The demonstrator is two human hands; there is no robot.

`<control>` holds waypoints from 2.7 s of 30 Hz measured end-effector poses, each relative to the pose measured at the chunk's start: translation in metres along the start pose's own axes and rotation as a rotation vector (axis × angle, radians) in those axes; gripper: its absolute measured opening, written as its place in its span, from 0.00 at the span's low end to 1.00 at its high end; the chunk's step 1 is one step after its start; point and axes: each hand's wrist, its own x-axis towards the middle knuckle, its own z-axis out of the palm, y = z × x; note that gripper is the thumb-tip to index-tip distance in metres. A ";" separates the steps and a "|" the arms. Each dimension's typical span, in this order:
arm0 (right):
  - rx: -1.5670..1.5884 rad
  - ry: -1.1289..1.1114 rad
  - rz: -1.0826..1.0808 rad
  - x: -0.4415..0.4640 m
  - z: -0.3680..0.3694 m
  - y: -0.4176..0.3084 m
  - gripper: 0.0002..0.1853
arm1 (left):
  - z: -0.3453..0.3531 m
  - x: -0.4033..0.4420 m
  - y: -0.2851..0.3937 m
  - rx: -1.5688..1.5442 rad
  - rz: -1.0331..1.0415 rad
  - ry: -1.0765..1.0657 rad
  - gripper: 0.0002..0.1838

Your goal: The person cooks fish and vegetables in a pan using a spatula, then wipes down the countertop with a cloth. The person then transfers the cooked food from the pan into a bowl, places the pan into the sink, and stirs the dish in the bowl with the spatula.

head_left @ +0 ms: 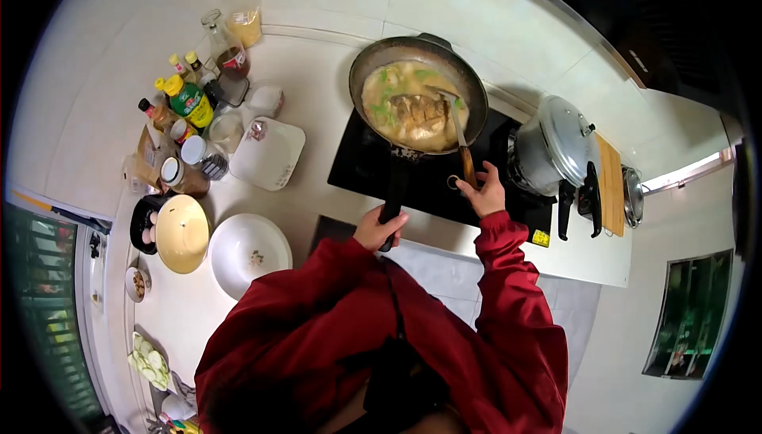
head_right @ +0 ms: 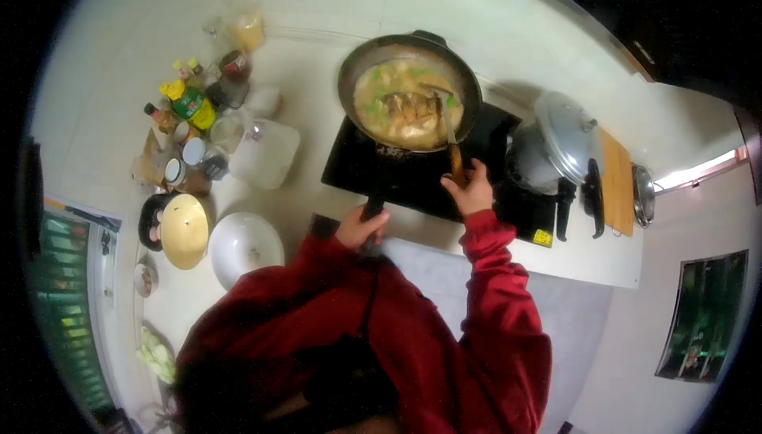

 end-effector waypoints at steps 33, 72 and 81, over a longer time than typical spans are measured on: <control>-0.183 -0.460 -0.331 -0.009 -0.135 -0.027 0.21 | -0.001 -0.001 -0.007 -0.026 -0.057 0.083 0.18; 0.039 -0.157 -0.333 0.115 0.000 -0.028 0.21 | -0.008 -0.004 -0.021 -0.017 -0.051 0.085 0.16; -0.171 -0.292 -0.460 0.100 0.001 -0.055 0.19 | 0.003 -0.004 0.001 -0.048 -0.043 0.122 0.14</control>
